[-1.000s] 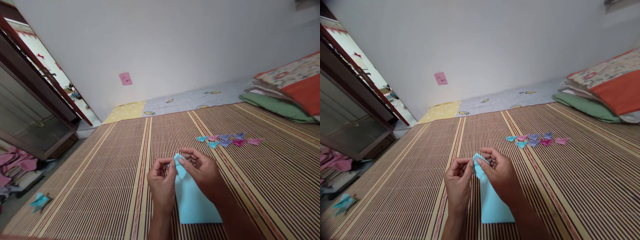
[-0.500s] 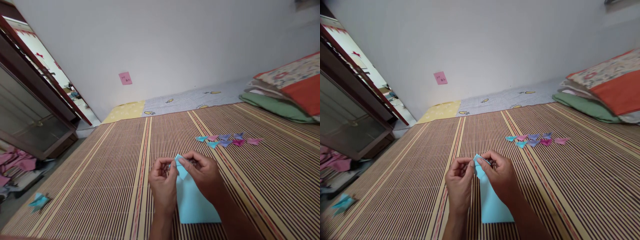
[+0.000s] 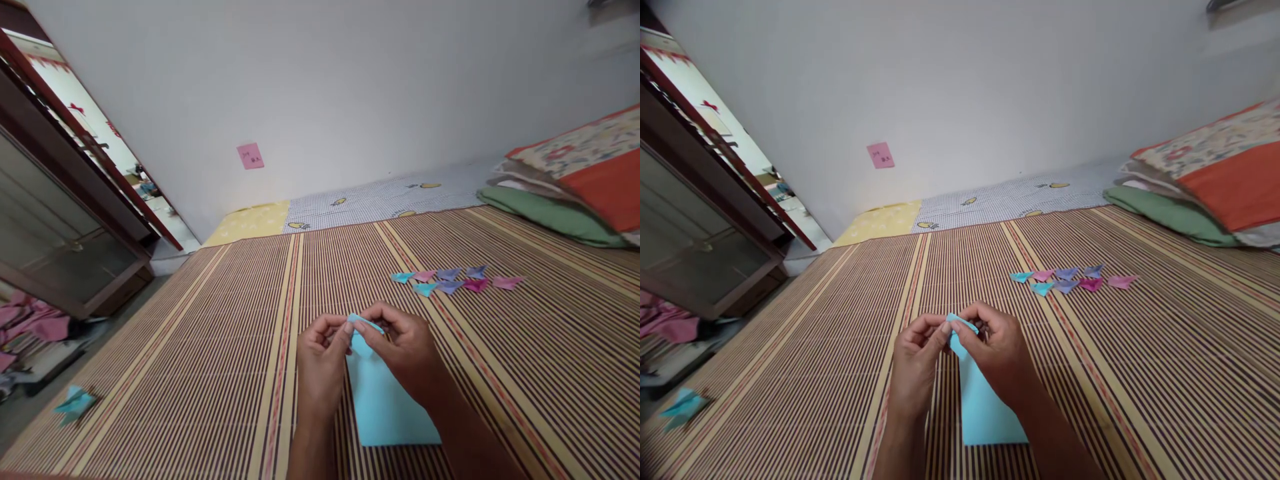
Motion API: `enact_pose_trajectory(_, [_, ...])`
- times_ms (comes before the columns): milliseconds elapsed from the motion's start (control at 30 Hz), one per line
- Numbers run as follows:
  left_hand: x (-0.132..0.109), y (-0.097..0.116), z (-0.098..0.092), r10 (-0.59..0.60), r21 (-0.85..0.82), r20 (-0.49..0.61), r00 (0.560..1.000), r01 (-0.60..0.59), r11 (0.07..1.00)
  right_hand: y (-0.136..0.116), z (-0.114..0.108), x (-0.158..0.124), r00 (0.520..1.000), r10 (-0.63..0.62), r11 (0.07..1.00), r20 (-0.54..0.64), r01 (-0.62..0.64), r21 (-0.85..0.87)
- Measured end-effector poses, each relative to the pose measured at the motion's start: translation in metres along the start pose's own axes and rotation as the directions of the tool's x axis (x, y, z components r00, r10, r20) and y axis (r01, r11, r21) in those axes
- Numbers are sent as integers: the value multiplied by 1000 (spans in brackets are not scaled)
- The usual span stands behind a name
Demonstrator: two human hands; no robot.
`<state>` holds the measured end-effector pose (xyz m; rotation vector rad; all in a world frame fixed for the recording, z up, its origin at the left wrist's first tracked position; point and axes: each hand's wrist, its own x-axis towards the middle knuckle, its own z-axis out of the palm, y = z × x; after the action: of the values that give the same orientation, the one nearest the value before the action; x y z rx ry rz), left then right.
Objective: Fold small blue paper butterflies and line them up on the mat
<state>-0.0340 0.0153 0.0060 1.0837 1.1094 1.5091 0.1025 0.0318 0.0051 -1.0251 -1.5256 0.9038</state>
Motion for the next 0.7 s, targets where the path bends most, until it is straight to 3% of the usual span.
enact_pose_trajectory(233, [0, 0, -5, 62, -44, -92, 994, -67, 997, 1, 1, 0, 997, 56, 993, 54, -61, 101])
enact_pose_trajectory(700, [0, -2, -5, 104, -31, -91, 990, -107, 994, -3, -3, 2, 997, 21, 989, 72, -31, 147])
